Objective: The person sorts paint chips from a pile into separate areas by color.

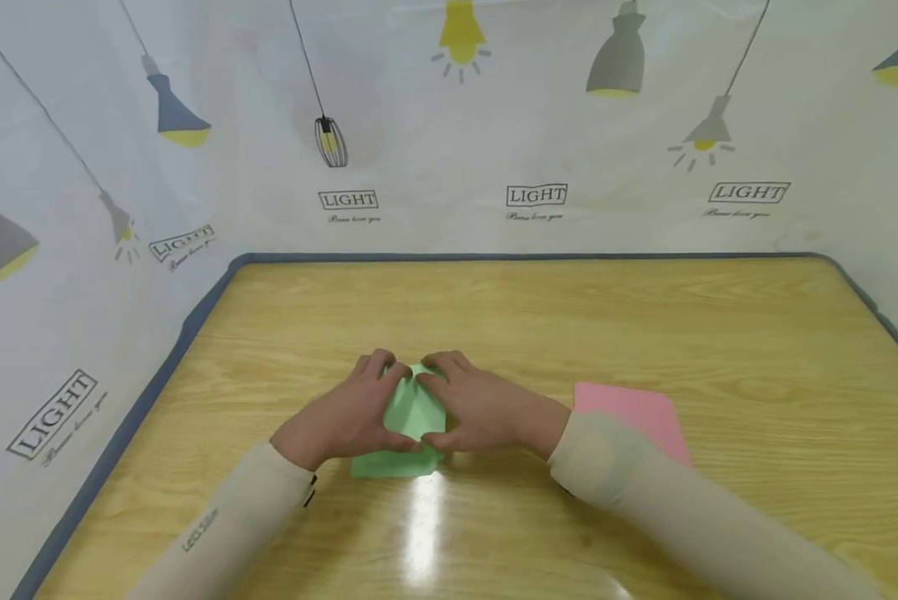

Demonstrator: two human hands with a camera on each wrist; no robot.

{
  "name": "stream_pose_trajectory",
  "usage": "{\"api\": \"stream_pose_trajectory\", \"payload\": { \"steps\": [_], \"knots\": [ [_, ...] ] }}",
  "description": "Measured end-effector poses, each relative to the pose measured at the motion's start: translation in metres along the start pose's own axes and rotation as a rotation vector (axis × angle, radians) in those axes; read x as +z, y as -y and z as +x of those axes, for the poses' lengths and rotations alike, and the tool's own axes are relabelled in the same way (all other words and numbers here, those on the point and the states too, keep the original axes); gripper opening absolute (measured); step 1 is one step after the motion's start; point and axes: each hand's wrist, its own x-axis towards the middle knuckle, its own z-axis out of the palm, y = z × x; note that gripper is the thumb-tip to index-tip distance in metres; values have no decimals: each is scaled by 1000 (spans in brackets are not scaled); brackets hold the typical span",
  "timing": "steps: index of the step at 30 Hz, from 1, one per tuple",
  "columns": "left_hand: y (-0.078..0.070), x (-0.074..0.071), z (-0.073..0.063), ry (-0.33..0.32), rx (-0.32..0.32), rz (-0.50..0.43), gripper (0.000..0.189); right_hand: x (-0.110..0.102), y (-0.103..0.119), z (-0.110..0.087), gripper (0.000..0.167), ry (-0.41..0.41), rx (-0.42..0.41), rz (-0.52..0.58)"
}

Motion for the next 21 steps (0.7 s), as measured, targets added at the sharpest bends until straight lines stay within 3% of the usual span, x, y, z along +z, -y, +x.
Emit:
{"api": "stream_pose_trajectory", "payload": {
  "steps": [5, 13, 21],
  "knots": [
    [3, 11, -2, 25, -9, -21, 82, 6, 4, 3, 72, 72, 2, -44],
    [-1, 23, 3, 46, 17, 24, 82, 12, 4, -1, 69, 156, 41, -38],
    [0, 28, 3, 29, 57, 113, 80, 15, 3, -3, 68, 170, 32, -123]
  ]
}}
